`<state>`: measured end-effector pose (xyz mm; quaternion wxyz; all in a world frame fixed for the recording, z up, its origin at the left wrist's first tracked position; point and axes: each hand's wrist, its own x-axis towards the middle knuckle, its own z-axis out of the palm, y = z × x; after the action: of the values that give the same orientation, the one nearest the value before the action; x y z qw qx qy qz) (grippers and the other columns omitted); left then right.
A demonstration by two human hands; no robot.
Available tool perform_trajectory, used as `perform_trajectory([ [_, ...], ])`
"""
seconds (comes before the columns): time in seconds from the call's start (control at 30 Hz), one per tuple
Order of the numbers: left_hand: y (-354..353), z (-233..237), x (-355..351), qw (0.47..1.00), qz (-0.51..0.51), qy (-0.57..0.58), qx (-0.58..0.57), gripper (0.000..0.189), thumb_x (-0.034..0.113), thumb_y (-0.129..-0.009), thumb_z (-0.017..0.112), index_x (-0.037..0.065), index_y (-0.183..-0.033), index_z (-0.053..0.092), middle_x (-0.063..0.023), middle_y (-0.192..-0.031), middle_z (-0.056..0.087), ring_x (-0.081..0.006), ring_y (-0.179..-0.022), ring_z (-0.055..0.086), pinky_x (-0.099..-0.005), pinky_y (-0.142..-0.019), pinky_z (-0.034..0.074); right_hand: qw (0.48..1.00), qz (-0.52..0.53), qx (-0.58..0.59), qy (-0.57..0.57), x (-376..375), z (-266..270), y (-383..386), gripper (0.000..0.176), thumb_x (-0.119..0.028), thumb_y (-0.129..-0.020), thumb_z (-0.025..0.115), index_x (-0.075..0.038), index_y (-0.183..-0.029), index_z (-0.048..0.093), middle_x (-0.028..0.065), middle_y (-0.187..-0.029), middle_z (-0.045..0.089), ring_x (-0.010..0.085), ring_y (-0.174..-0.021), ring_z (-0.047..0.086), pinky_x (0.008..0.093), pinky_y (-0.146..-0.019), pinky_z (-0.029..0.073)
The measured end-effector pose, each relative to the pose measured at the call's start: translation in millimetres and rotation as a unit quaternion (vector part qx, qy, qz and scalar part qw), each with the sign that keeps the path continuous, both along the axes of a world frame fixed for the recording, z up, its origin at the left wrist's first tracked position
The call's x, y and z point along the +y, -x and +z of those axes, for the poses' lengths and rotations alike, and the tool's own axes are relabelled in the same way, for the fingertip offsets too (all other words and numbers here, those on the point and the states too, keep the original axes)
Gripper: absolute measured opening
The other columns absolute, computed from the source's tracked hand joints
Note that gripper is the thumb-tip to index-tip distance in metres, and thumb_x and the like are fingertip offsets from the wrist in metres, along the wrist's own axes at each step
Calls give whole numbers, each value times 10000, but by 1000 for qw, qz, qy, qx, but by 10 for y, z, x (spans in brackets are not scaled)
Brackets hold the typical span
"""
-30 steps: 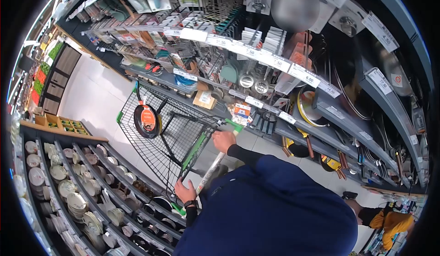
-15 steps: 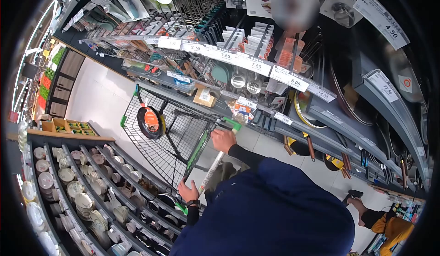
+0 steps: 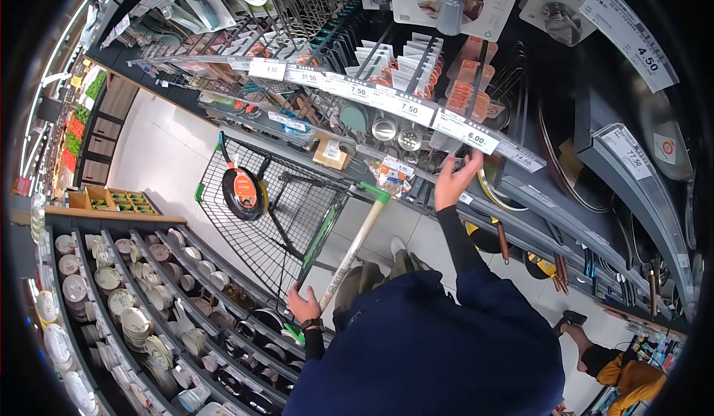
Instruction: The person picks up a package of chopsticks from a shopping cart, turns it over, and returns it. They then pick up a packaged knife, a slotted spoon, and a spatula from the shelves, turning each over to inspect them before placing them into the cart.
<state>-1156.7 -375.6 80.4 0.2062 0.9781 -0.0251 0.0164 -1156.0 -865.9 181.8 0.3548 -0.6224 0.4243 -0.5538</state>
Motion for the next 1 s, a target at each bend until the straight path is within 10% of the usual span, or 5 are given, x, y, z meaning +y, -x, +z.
perform_trajectory([
  [0.27,-14,46,-29,1000,-3,8,14,470,282,-827,666,18,-1204,567,-159,-1145,607,-354,-1130,523,-473,-985,367,1000,15,-20,5,-434,20,-49,428,-48,-879,585,51,-1288,507,273,-1313,462,439,-1258,404,474,-1087,275],
  [0.47,-38,331,-333,997,-22,19,-78,527,226,-807,692,-5,-1252,528,-201,-1255,539,-372,-1212,453,-479,-1047,319,1000,13,-7,15,-459,-105,-28,315,-108,-889,637,82,-1134,585,239,-1075,629,414,-1035,592,418,-920,440],
  [0.73,-168,838,-1902,956,-205,205,-44,600,202,-826,698,-17,-1332,461,-226,-1325,492,-386,-1255,423,-470,-1084,299,982,157,-71,-77,-432,-45,118,258,-151,-970,598,79,-1081,635,88,-885,683,125,-735,643,275,-681,517],
  [1.0,25,1311,-2614,895,-297,327,64,745,196,-868,671,13,-1477,283,-227,-1422,399,-369,-1306,400,-448,-1085,327,929,282,-160,-180,-164,519,379,182,-150,-988,571,28,-987,607,18,-755,618,91,-633,603,242,-592,521],
])
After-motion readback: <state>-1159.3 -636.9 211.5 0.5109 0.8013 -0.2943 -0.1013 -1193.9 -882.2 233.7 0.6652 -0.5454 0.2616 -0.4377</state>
